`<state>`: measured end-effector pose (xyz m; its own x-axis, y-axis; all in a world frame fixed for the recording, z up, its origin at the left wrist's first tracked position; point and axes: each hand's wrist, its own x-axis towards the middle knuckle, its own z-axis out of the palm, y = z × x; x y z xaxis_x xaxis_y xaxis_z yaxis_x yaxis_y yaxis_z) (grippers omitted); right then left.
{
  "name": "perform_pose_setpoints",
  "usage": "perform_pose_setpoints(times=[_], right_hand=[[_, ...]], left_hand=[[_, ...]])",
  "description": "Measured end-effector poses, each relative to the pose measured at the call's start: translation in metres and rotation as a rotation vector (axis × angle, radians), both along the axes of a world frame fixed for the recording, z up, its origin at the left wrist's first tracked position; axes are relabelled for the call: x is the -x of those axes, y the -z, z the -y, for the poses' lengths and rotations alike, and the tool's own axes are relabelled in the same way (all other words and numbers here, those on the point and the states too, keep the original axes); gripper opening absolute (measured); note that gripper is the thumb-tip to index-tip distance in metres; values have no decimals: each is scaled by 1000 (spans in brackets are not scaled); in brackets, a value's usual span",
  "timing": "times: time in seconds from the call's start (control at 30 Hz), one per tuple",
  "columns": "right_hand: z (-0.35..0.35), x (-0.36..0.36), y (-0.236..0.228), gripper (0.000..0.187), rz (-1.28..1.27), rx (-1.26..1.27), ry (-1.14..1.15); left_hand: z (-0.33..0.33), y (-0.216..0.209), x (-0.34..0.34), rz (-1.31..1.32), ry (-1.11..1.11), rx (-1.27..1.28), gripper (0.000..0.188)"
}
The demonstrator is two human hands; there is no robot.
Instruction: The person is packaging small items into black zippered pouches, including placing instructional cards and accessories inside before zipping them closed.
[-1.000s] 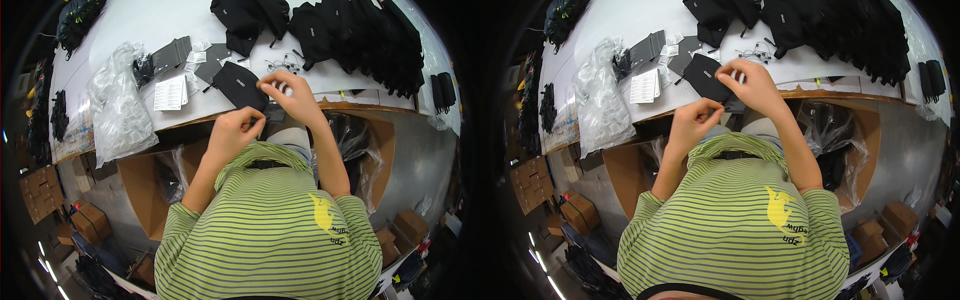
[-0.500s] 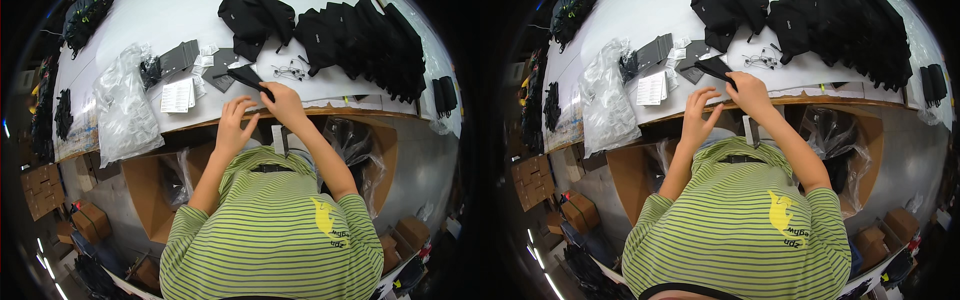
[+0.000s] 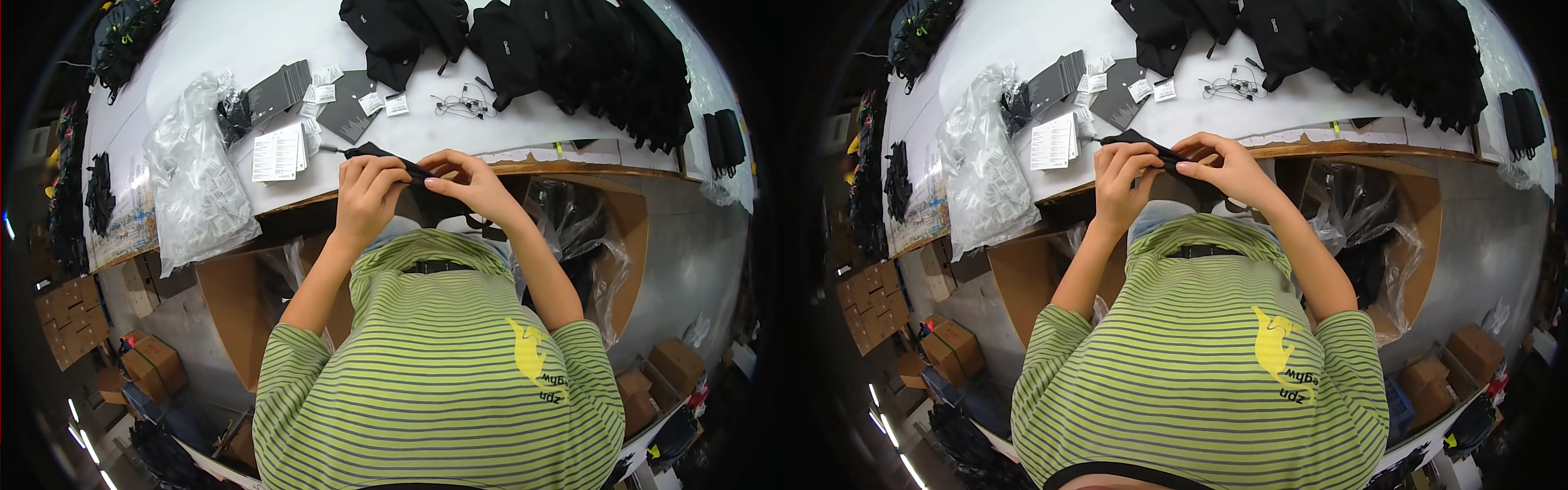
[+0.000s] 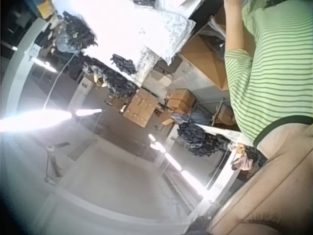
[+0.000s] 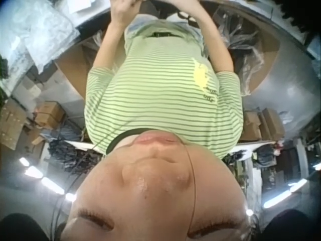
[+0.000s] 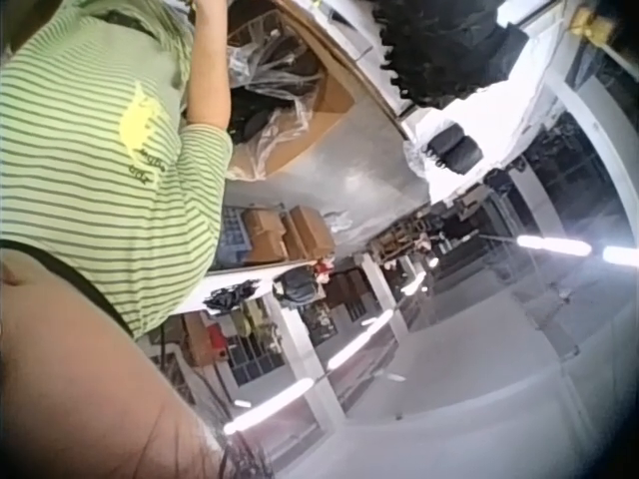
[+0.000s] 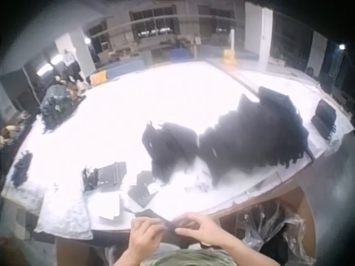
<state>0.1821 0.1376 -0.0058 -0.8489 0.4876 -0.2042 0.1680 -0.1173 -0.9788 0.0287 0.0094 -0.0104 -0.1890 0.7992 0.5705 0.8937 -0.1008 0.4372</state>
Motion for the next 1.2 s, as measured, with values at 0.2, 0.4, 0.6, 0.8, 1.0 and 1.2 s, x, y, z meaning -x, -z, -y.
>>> perform_pose_setpoints(times=[0.2,0.4,0.6,0.8,1.0,1.2], right_hand=[[0,-2,0,22,-140,77,46],[-2,-8,-34,14,-43,-546,158],[7,-9,-50,14,-17,-634,139],[10,-9,-49,12,-97,-656,130],[13,-9,-47,11,-97,-773,153],[17,-5,-45,10,-140,-783,152]], left_hand=[[11,-8,-3,11,57,-36,20],[16,-21,-13,22,79,55,22],[14,-25,-17,89,42,122,30],[15,-22,-15,-96,41,53,37],[15,-28,-19,-11,68,99,28],[18,-26,-17,-23,28,139,26]])
